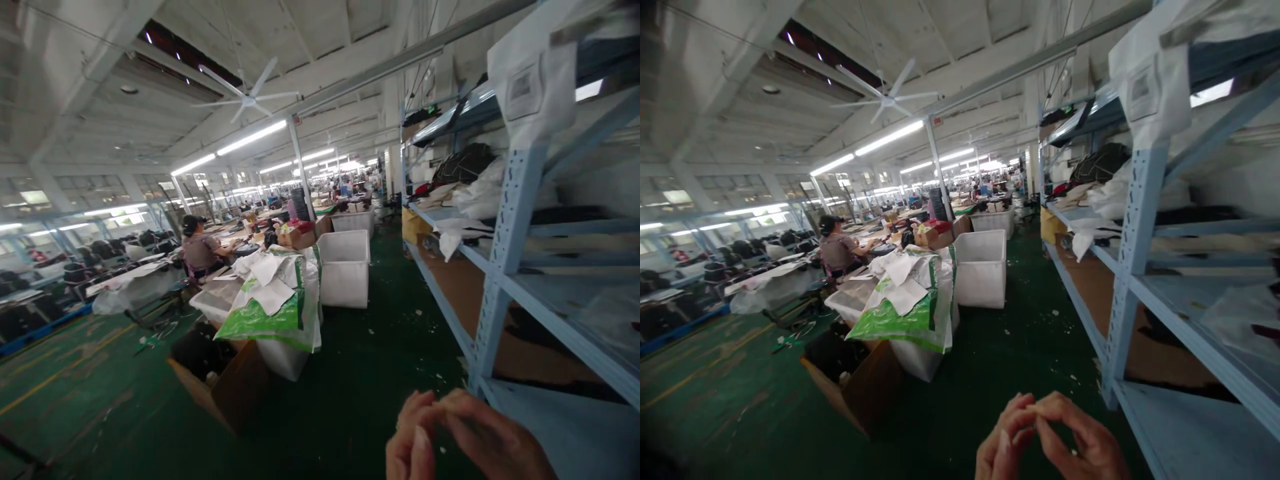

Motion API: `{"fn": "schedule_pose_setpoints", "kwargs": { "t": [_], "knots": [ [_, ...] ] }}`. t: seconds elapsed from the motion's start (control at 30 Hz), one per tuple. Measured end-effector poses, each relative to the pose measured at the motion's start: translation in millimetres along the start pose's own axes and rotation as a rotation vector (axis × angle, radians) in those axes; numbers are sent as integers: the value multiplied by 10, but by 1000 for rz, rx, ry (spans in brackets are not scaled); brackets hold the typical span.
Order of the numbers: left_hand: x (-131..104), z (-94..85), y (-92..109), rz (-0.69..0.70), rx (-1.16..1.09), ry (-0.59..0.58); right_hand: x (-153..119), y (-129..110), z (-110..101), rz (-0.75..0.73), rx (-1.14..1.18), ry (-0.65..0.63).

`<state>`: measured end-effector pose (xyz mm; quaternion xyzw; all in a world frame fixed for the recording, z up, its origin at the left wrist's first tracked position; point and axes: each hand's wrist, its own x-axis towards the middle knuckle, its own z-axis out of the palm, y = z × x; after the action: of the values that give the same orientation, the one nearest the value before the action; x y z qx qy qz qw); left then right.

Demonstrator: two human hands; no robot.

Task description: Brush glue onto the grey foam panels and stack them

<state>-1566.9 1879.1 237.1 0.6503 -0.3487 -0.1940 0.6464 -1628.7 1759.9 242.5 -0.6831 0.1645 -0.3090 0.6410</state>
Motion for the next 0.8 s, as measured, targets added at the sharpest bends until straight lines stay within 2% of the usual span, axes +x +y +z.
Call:
{"fn": "schedule_pose_setpoints", "kwargs": {
  "t": [0.1,0.17,0.23,0.33,0.43,0.53,0.6,0.67,0.73,0.8],
  "knots": [
    [1007,103,-174,30,-23,73,1131,245,-184,-29,-58,31],
    [1646,88,-207,-30,-162,157,1853,360,-269,-18,-71,67],
    [2256,-4,-244,-170,-481,229,2505,505,-319,69,-18,76],
    [3117,-239,-465,-369,-918,227,3357,844,-328,207,151,16],
    [3943,-527,-960,-475,-1030,284,4190,1331,-303,242,398,-25],
    [4795,-838,-1625,-572,-1004,373,5085,1944,-391,241,499,24],
    [5369,-1038,-2075,-662,-931,453,5639,2381,-568,292,393,88],
    [5905,-1203,-2479,-770,-811,526,6080,2792,-794,377,123,123],
    [6372,-1312,-2813,-858,-696,568,6384,3145,-964,466,-157,112],
    [6768,-1365,-3080,-912,-620,575,6566,3414,-987,548,-288,89]
  ]
}}
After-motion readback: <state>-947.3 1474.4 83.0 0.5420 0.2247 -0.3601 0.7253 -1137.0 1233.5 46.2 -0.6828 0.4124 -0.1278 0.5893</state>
